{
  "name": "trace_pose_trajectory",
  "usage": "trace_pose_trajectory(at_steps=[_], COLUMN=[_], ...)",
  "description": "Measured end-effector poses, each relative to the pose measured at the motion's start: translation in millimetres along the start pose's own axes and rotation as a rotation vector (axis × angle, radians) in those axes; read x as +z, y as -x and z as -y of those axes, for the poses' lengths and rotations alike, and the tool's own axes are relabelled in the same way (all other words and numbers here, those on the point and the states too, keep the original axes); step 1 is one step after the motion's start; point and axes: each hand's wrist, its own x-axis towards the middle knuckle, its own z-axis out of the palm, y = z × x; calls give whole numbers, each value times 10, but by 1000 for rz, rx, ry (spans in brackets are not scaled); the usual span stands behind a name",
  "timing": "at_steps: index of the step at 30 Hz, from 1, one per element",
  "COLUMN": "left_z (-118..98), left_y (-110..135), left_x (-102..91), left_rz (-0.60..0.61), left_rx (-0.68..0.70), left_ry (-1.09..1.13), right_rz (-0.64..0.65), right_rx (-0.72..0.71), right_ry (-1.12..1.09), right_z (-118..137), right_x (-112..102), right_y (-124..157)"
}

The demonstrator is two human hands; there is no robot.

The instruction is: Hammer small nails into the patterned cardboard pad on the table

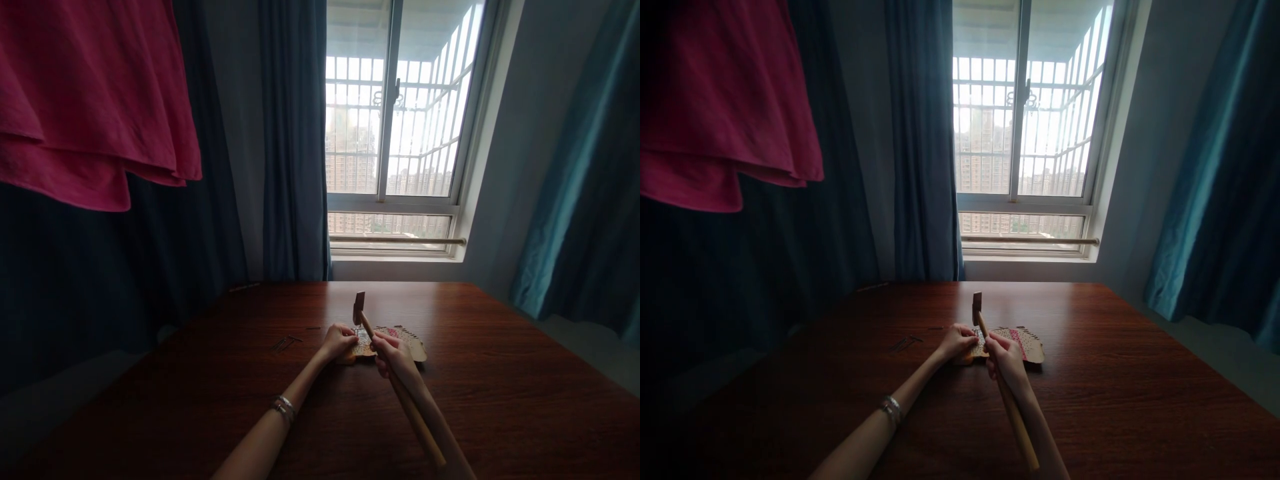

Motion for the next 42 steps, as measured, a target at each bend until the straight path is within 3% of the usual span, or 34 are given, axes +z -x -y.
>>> trace_pose_trajectory(at_steps=[34, 42], left_z=[-48, -28], left_y=[16, 17], left_x=[-23, -8], left_rz=[12, -6], left_rx=[-2, 22], left_ry=[-48, -29], right_rz=[-37, -46], right_rx=[62, 23], right_ry=[-10, -9], right_z=[-66, -59], right_x=[-6, 0], right_y=[-52, -7])
